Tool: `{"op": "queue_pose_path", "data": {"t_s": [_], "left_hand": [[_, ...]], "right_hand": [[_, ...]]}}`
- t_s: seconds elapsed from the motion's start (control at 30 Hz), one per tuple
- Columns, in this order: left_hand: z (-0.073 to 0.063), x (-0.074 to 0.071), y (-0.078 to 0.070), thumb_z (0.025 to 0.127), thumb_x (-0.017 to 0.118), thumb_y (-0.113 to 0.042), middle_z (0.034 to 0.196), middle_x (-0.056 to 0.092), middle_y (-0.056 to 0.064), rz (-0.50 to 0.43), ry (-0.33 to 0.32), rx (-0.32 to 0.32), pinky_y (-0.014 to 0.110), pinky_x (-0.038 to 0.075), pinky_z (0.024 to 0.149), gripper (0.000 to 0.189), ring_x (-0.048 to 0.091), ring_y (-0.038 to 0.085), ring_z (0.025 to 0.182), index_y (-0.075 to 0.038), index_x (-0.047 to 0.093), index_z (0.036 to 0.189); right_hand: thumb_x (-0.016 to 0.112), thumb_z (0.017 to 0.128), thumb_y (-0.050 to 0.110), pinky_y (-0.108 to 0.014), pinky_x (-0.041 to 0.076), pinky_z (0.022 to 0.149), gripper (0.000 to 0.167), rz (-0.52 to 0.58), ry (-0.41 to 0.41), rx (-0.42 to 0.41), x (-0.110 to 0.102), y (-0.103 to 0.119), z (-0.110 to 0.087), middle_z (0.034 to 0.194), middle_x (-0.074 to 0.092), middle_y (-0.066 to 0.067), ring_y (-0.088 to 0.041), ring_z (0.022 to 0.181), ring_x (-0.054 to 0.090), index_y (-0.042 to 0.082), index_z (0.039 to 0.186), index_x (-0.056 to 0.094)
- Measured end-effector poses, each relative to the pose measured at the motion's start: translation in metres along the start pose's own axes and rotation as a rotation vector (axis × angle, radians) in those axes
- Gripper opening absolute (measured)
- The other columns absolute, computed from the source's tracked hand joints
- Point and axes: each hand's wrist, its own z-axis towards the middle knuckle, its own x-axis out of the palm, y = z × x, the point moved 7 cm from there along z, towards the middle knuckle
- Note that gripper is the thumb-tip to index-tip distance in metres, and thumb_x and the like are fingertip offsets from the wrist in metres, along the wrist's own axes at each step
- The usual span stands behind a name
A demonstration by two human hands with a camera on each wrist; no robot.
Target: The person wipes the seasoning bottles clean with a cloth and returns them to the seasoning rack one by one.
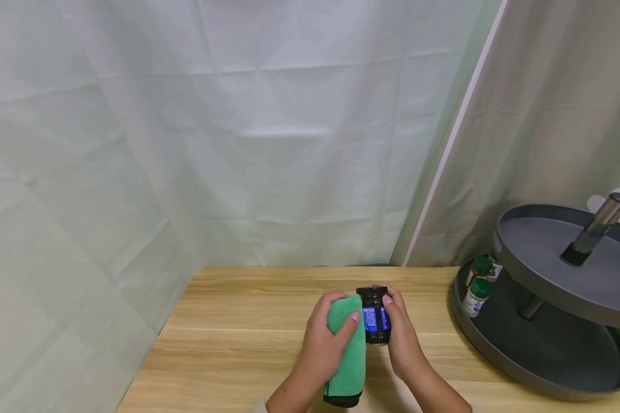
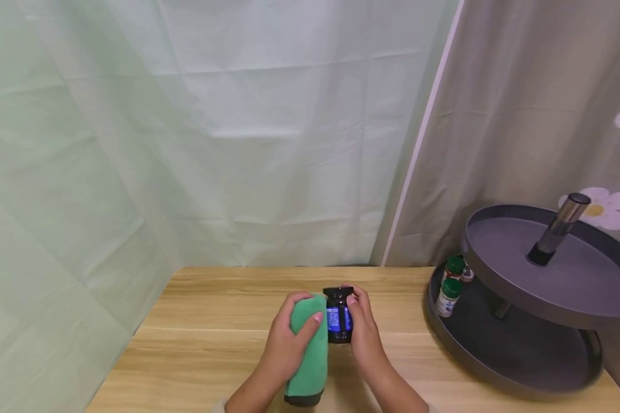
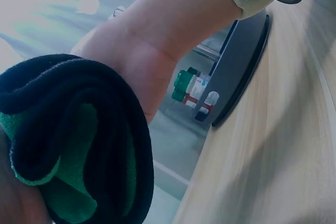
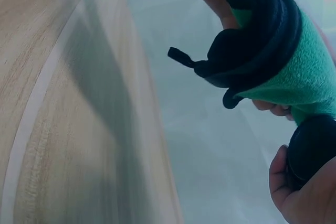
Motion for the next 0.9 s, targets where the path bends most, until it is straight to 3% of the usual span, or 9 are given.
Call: {"op": "queue_pose_path", "data": {"t_s": [0.37,0.67,0.9], "left_hand": [[-0.008,0.013,-0.009,0.096,0.068,-0.04,0.12,0.057,-0.005,0.117,0.073,0.106,0.028,0.053,0.079,0.031,0.059,0.015,0.102,-0.033,0.057,0.125],[-0.002,0.0,-0.007,0.094,0.07,-0.039,0.12,0.058,-0.005,0.124,-0.056,0.088,0.029,0.052,0.078,0.035,0.059,0.015,0.1,-0.03,0.057,0.125],[0.003,-0.006,0.001,0.096,0.067,-0.041,0.118,0.057,0.002,0.047,-0.057,0.021,0.031,0.055,0.074,0.035,0.058,0.017,0.098,-0.028,0.055,0.126]], "right_hand": [[0.027,0.111,0.041,-0.027,0.055,0.079,0.044,-0.039,-0.063,0.012,-0.006,-0.004,0.005,0.122,0.051,-0.006,-0.012,0.097,0.06,0.012,0.143,0.033],[0.044,0.108,0.036,-0.03,0.057,0.081,0.044,-0.031,-0.091,0.057,-0.005,-0.005,0.005,0.121,0.054,-0.006,-0.015,0.099,0.061,0.009,0.142,0.041],[0.047,0.107,0.034,-0.035,0.059,0.074,0.042,0.009,-0.051,0.072,0.002,-0.003,0.0,0.117,0.057,-0.009,-0.019,0.094,0.064,0.014,0.143,0.046]]}}
